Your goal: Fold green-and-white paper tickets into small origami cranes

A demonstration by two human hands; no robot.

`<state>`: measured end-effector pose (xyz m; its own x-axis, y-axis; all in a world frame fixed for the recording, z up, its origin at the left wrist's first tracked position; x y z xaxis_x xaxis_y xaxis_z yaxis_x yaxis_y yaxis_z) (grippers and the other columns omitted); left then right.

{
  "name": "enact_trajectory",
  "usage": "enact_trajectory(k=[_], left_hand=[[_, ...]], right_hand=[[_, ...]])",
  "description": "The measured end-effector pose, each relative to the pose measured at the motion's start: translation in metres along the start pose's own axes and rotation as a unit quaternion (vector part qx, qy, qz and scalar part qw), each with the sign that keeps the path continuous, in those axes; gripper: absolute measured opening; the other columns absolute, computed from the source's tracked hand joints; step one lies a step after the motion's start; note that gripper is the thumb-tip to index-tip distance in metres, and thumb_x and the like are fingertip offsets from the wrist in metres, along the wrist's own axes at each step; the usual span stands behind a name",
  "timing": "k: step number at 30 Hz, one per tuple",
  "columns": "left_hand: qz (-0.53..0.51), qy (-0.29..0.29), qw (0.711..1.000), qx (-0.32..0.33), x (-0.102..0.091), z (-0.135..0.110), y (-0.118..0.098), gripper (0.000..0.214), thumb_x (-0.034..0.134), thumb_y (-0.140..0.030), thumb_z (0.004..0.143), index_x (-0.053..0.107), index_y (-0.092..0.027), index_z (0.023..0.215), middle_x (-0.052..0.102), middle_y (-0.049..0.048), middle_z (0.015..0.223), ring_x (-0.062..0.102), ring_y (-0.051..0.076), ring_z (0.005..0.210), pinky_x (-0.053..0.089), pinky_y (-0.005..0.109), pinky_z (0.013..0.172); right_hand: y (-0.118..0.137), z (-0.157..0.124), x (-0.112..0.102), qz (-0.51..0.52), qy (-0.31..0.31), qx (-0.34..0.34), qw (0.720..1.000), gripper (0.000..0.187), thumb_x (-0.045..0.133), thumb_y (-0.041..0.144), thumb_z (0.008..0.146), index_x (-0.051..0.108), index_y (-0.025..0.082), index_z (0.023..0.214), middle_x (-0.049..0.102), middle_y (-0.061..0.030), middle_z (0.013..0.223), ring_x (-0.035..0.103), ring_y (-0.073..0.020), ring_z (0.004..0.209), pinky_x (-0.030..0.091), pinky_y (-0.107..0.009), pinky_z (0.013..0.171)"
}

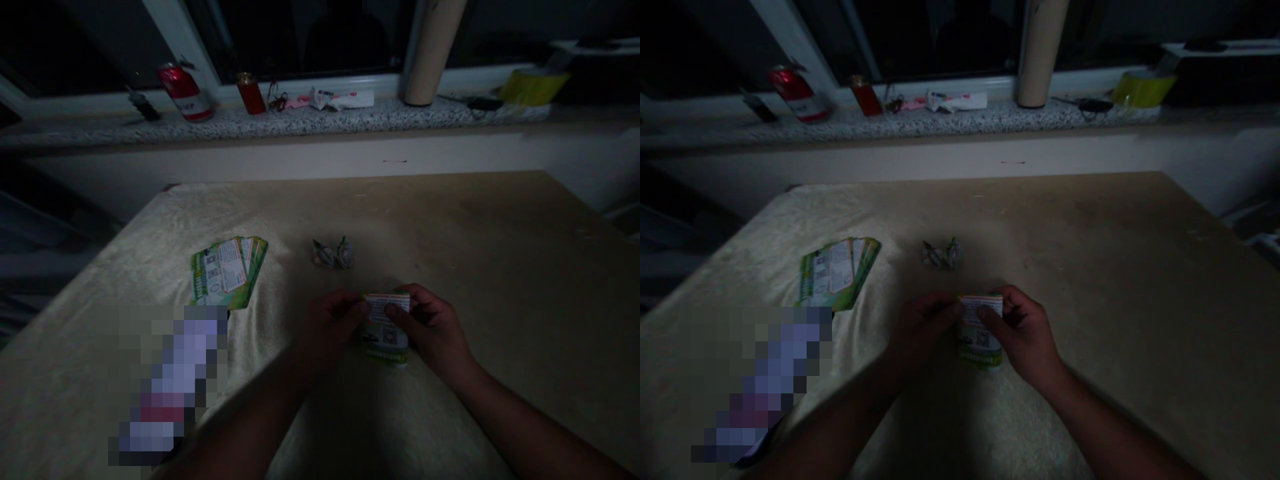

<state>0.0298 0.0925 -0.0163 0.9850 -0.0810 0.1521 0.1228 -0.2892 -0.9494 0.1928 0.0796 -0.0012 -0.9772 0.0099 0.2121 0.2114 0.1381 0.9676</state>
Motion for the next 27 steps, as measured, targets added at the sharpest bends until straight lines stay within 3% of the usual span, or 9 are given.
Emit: enact_trajectory(k=[10,27], left_hand=[[0.012,-0.020,1.000,0.004,-0.0032,0.0015,-0.0036,0.024,0.083,-0.038,0.072,0.077,-0.016,0.080,0.076,0.0030,0.074,0.068,0.017,0.067,0.056,0.026,0.064],[0.019,-0.002,1.000,0.001,-0.0012,-0.0009,-0.0040,0.025,0.081,-0.039,0.076,0.079,-0.015,0.082,0.077,0.0040,0.074,0.068,0.017,0.067,0.055,0.026,0.063]], right_hand=[[-0.0026,0.0006,0.0003,-0.009,0.006,0.003,1.000,0.026,0.086,0.040,0.077,0.068,0.021,0.079,0.073,0.0000,0.070,0.066,-0.0155,0.060,0.054,-0.027,0.056],[-0.0074,0.0003,-0.0015,0.014,-0.005,0.025,1.000,0.026,0.088,0.038,0.075,0.069,0.021,0.080,0.074,0.0002,0.071,0.067,-0.0149,0.060,0.055,-0.026,0.057]])
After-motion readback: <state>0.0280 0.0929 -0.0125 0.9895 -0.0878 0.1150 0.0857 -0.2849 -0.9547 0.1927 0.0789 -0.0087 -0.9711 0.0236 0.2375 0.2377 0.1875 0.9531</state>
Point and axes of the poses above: each hand's wrist, its own z-axis towards the middle knuckle, its own x-axis out of the palm, y = z × x, the point moved 9 cm from there along z, towards the middle knuckle
